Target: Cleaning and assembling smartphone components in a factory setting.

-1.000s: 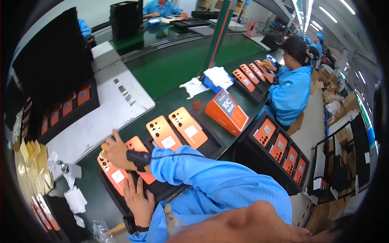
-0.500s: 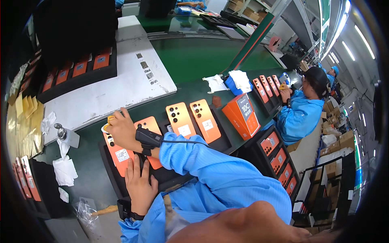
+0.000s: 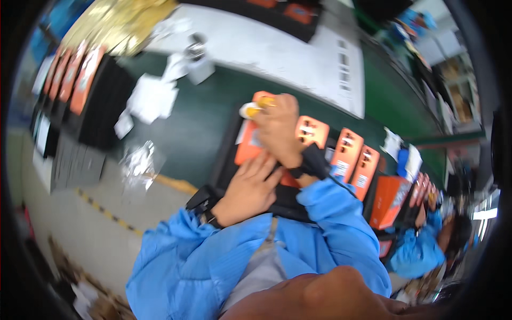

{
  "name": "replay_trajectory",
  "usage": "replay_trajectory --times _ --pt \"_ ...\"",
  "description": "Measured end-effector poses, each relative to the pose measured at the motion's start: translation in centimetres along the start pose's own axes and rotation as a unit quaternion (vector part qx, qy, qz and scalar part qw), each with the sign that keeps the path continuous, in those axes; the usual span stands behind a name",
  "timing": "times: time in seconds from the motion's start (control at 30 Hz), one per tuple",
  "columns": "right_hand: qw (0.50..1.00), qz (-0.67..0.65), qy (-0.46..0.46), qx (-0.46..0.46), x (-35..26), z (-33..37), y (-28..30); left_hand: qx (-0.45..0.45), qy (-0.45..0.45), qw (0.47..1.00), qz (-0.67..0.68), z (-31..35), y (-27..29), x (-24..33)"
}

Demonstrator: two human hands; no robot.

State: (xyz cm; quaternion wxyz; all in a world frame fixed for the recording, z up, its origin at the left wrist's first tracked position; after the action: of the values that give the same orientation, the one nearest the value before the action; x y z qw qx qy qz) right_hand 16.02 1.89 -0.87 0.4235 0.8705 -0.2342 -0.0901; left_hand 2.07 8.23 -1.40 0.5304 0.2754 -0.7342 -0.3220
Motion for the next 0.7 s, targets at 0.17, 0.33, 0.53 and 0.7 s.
replay_trajectory --times 0.17,0.33,0.53,0.7 --pt "0.995 -0.082 0.009 -0.051 -0.8 2.5 2.9 0.005 -0.006 1.000 -0.002 0.4 -0.5 -0.4" --pt "0.998 -0.045 0.016 -0.051 0.3 2.7 2.9 -0.002 -0.010 1.000 -0.005 0.5 -0.7 -0.6" --pt "0.990 0.103 0.040 -0.085 3.5 -0.8 0.8 -0.009 -0.003 1.000 -0.004 0.3 -0.5 -0.8" --pt "0.994 0.090 -0.028 -0.059 3.5 2.8 2.4 -0.015 -0.005 1.000 -0.003 0.0 -0.6 -0.5"
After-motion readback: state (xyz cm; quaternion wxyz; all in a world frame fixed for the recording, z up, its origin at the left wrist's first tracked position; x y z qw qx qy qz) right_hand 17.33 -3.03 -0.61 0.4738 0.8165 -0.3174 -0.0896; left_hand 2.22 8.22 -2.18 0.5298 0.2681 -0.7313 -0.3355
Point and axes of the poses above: each hand's wrist, its own z-axis away from the middle knuckle, its own y-axis out of the back of the hand, x = y × z, the point moved 3 cm from there along -z, towards the middle knuckle, and after that the axes turned 9 degrees about y, right-handed, at the moved point
